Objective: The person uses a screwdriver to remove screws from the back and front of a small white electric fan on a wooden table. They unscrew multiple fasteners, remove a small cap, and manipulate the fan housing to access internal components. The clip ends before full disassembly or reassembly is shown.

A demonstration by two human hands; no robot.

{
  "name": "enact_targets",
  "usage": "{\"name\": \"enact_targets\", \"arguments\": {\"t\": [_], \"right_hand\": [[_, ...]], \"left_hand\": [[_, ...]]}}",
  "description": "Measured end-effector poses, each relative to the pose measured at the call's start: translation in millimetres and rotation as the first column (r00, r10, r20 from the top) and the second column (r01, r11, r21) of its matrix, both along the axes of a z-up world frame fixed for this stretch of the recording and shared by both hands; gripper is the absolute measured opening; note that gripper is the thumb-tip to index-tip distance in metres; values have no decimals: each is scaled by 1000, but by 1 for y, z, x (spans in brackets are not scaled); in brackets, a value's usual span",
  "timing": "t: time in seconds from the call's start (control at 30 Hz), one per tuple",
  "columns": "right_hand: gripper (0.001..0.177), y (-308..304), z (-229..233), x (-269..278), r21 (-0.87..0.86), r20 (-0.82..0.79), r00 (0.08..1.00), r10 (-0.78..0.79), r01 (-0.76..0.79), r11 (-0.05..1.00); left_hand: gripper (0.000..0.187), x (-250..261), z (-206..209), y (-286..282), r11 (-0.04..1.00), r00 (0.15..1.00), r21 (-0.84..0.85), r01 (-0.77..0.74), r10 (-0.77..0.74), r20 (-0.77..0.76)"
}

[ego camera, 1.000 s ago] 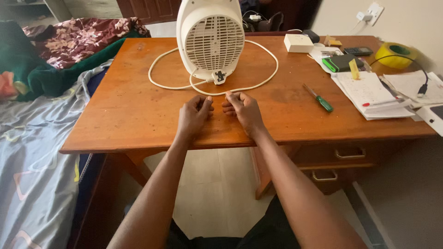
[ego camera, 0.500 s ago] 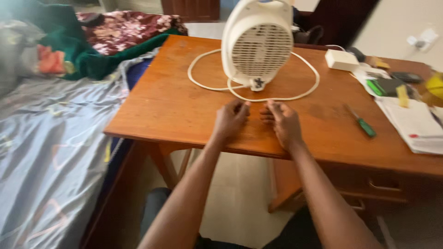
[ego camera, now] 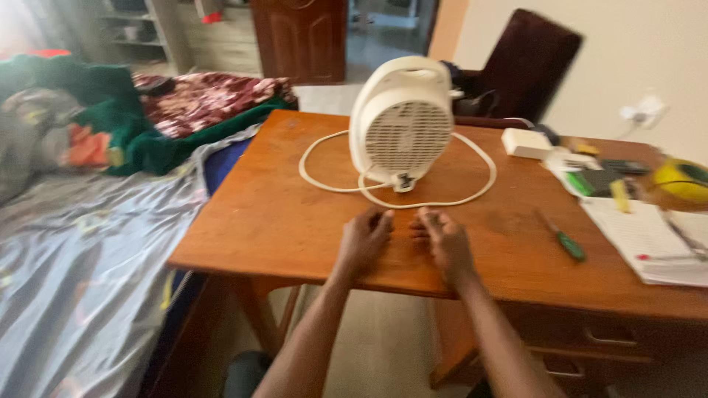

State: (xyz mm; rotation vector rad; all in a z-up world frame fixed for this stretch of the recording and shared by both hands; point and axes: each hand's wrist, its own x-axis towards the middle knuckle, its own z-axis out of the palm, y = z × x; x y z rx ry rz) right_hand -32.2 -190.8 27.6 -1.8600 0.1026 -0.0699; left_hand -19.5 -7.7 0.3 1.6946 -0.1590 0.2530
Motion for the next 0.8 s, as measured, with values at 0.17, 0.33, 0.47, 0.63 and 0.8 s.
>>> {"name": "enact_targets", "arguments": {"t": [0.17, 0.33, 0.47, 0.63, 0.8], "right_hand": [[49, 3, -2, 3, 343, 156, 981, 118, -166, 924], [46, 3, 1, 5, 271, 98, 988, 119, -142, 952], [43, 6, 4, 11, 199, 110, 992, 60, -81, 977], [42, 11, -8, 35, -176, 290, 934, -208, 266, 948], [60, 17, -21, 80, -181, 523, 837, -161, 293, 939]], "left_hand": [[35, -3, 9, -2, 999, 1000, 23, -23, 23, -4], [33, -8, 15, -4, 998, 999, 50, -28, 30, -34], [37, -3, 17, -4, 962, 985, 237, -138, 108, 135], [65, 26, 13, 9, 893, 938, 327, -309, 229, 262], [78, 66, 12, 19, 899, 928, 271, -344, 281, 245]]}}
